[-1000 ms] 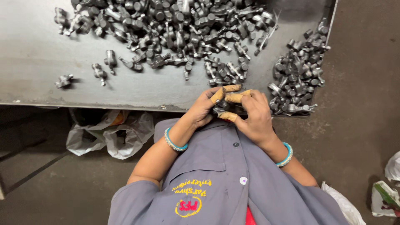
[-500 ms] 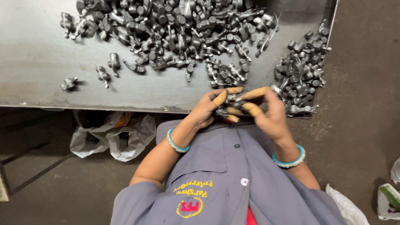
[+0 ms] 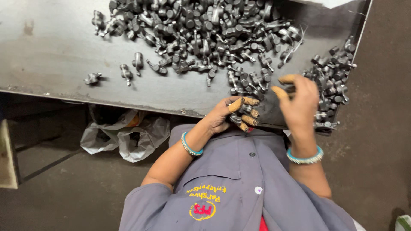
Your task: The person pours small metal fittings from a white sack onto a metal table, spreading them out. They then pick up the fittings one at a time, turning and handling each piece with both hands before setting it back on the table in a separate pile.
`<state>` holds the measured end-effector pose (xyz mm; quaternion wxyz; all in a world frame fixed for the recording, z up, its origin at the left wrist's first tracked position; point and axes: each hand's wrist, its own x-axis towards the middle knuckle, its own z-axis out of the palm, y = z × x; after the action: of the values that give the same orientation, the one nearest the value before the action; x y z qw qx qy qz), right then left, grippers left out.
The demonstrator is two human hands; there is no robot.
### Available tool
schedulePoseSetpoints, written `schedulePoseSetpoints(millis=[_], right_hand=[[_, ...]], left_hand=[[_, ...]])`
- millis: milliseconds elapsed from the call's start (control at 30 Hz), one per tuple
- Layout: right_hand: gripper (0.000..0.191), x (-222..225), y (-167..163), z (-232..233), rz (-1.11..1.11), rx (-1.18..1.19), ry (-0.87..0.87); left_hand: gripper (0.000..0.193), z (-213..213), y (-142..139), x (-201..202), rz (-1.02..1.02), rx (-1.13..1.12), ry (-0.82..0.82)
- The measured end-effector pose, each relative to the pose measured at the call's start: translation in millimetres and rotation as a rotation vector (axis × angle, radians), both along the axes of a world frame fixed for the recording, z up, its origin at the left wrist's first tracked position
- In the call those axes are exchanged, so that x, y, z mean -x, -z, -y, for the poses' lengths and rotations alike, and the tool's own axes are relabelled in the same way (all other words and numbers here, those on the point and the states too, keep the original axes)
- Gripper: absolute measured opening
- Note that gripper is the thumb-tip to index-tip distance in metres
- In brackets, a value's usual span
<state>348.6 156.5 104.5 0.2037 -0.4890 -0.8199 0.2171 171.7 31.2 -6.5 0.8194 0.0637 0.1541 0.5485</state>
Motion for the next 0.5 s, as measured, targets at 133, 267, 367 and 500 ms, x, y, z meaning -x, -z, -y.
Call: schedulePoseSetpoints(millis=[133, 267, 367, 500], right_hand=[[0.037, 31, 29, -12, 0.01, -0.077, -0.05], [0.031, 19, 40, -18, -0.134, 0.298, 0.09], [0.035, 2, 44, -25, -0.501, 0.502, 0.023], [0.05, -24, 48, -15, -0.962, 0.845, 0.04]], left_hand=[[0.061, 1, 4, 1, 0.005, -0.005, -0.03], [0.063, 1, 3, 1, 0.022, 0.002, -0.038], [0.065, -1, 2, 1, 0.008, -0.024, -0.019], [0.064, -2, 0, 1, 0.023, -0.027, -0.026]])
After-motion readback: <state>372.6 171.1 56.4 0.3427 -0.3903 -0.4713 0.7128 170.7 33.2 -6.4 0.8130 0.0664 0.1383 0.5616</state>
